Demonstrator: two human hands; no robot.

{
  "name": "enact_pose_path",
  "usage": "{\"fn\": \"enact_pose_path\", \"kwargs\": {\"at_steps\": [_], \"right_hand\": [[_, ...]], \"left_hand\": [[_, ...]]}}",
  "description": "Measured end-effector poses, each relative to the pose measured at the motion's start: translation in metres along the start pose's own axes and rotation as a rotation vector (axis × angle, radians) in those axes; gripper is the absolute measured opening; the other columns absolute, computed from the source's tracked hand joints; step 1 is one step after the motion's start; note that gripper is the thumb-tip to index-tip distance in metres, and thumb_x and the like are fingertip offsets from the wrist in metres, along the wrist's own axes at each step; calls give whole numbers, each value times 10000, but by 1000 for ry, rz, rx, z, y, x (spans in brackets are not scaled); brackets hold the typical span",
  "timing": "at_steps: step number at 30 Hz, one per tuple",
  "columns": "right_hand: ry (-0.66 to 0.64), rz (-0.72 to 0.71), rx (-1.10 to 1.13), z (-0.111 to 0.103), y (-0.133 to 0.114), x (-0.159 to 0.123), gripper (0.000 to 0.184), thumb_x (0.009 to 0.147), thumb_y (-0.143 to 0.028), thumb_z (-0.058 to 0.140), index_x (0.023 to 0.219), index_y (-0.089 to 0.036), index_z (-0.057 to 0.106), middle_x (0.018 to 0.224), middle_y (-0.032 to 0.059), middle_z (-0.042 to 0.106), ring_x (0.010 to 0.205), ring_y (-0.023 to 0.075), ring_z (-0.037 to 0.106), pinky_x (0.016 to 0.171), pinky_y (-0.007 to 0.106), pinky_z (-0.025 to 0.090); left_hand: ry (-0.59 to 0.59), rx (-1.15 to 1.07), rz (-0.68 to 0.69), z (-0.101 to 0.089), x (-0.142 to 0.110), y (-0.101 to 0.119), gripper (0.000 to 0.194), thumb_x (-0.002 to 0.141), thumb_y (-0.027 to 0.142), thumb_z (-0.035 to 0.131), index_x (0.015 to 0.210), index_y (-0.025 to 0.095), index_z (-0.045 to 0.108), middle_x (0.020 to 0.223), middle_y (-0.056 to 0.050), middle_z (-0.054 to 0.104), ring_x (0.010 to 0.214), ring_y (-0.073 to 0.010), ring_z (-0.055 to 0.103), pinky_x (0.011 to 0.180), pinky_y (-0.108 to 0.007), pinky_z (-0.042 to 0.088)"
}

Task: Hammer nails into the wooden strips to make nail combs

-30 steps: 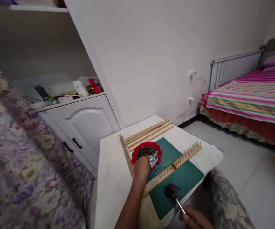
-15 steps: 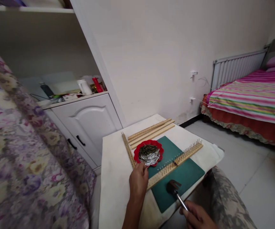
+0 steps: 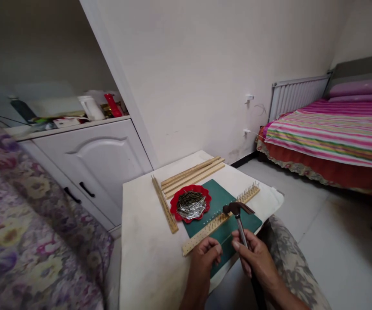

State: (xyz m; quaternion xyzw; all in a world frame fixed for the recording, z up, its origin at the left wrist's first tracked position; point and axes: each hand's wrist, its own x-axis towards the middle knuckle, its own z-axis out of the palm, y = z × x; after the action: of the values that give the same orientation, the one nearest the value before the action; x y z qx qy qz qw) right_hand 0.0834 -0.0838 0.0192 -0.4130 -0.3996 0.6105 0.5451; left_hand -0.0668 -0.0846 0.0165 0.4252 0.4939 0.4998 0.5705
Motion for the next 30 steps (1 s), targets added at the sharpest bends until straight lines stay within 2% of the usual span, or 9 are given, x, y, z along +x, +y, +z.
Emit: {"fn": "enact_pose_path", "kwargs": {"at_steps": [6, 9, 11, 14, 16, 21, 24, 27, 30], "right_hand": [[-40, -19, -32, 1, 1, -4, 277, 801, -448, 583, 752, -184, 516, 441, -120, 476, 233, -4, 270, 257, 114, 208], [-47, -18, -100, 0, -2, -5, 299, 806, -465, 558, 707, -191, 494, 365, -145, 386, 234, 14, 258, 264, 124, 205], [-32, -14, -157, -2, -4, -6, 309, 784, -480, 569, 706, -194, 485, 404, -136, 412, 242, 17, 269, 261, 135, 205], [-14, -15, -236, -4, 0, -8, 318, 765, -491, 572, 699, -196, 472, 483, -118, 443, 260, 13, 280, 263, 145, 210], [-21, -12, -267, -4, 5, -10, 320, 764, -492, 567, 684, -199, 468, 490, -120, 420, 268, 13, 270, 267, 150, 203], [-48, -14, -282, -5, 14, -14, 316, 751, -481, 593, 672, -192, 491, 529, -100, 427, 300, 22, 309, 281, 159, 220], [-63, 35, -251, -7, 17, -15, 314, 759, -504, 575, 781, -199, 507, 504, -117, 430, 274, 24, 286, 274, 157, 217], [-98, 103, -249, -12, 21, -17, 341, 764, -539, 550, 823, -208, 493, 462, -127, 445, 241, 31, 279, 259, 153, 205], [-160, 146, -281, -18, 29, -20, 354, 770, -558, 527, 780, -208, 473, 452, -126, 452, 231, 26, 271, 250, 143, 197]], "left_hand": [[-106, -52, -69, 7, -3, -9, 160, 652, 289, 629, 662, 145, 561, 558, 30, 527, 481, -67, 415, 504, -198, 310], [-158, 70, -50, 7, -3, -9, 142, 668, 283, 607, 661, 146, 570, 528, 34, 510, 479, -75, 422, 505, -201, 320], [-164, 209, 8, 9, -4, -7, 127, 681, 272, 597, 692, 146, 602, 545, 30, 513, 500, -84, 434, 511, -203, 327], [-112, 402, 149, 14, -8, -1, 113, 686, 228, 601, 748, 155, 662, 657, 12, 544, 575, -93, 458, 544, -200, 339], [-77, 477, 207, 18, -12, 0, 95, 698, 216, 598, 713, 161, 674, 678, 9, 541, 594, -93, 460, 555, -198, 340], [-66, 496, 186, 18, -12, -8, 131, 706, 222, 589, 608, 152, 641, 604, 16, 524, 586, -100, 480, 537, -194, 347], [-62, 409, 123, 8, -5, -11, 96, 699, 219, 576, 646, 149, 614, 565, 24, 541, 543, -99, 511, 517, -191, 372], [62, 358, 112, -9, 6, -8, 87, 696, 246, 572, 698, 159, 572, 544, 35, 555, 510, -106, 548, 502, -190, 404], [211, 392, 169, -24, 17, -3, 149, 712, 311, 581, 724, 163, 576, 578, 23, 591, 563, -123, 592, 540, -197, 439]]}}
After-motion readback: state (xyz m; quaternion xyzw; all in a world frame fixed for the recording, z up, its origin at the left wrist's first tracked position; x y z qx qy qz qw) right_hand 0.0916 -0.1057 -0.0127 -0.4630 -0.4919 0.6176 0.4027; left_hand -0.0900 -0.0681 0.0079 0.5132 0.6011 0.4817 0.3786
